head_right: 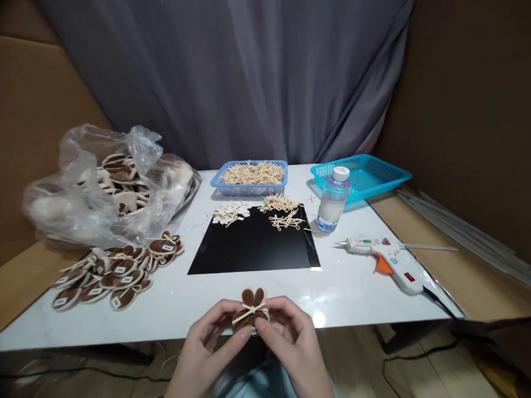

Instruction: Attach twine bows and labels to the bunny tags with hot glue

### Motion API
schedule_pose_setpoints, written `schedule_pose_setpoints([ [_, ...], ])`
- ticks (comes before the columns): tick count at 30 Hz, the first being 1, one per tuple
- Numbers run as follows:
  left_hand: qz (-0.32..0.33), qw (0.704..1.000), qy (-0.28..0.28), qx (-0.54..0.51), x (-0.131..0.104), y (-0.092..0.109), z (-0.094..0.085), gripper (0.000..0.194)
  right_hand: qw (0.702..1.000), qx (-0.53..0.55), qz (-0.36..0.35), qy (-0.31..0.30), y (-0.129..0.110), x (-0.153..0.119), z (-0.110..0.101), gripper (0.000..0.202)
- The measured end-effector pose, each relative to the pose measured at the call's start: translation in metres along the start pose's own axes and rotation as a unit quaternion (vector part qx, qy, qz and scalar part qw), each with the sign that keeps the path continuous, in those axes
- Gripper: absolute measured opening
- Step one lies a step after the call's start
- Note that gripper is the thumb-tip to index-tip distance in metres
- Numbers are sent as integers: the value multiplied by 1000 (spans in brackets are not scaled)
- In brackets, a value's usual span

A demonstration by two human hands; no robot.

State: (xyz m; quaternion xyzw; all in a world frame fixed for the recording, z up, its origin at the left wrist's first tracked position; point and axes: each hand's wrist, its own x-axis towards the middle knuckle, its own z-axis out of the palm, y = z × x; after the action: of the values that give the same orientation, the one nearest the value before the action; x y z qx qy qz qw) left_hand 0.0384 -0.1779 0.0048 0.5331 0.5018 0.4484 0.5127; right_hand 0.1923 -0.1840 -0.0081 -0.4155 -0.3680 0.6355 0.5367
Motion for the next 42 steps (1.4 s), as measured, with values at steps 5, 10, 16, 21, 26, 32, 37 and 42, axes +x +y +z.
schedule_pose_setpoints([
  [5,-37,998,-40,-44,1,0,-2,15,1000,-2,11,19,3,1,-3,24],
  [10,-88,991,-51,-90,3,-3,-8,21,999,5,42,7,5,3,-9,26],
  [16,-95,968,-91,-212,1,-17,-3,23,985,131,99,-56,13,2,-9,25],
  [21,-112,958,-97,-247,-2,-19,-3,24,985,130,88,-70,7,-1,-10,23],
  [26,-76,991,-61,-88,3,4,-17,23,996,-55,39,-63,-1,-2,-19,18],
  [32,-106,988,-103,-33,18,13,-21,21,987,-103,49,-115,-9,1,-25,19],
  [37,-82,990,-118,3,24,11,-20,16,976,-149,55,-151,-34,22,-27,25],
  [42,-76,988,-133,14,24,16,-16,15,938,-208,109,-254,-51,45,-28,24],
])
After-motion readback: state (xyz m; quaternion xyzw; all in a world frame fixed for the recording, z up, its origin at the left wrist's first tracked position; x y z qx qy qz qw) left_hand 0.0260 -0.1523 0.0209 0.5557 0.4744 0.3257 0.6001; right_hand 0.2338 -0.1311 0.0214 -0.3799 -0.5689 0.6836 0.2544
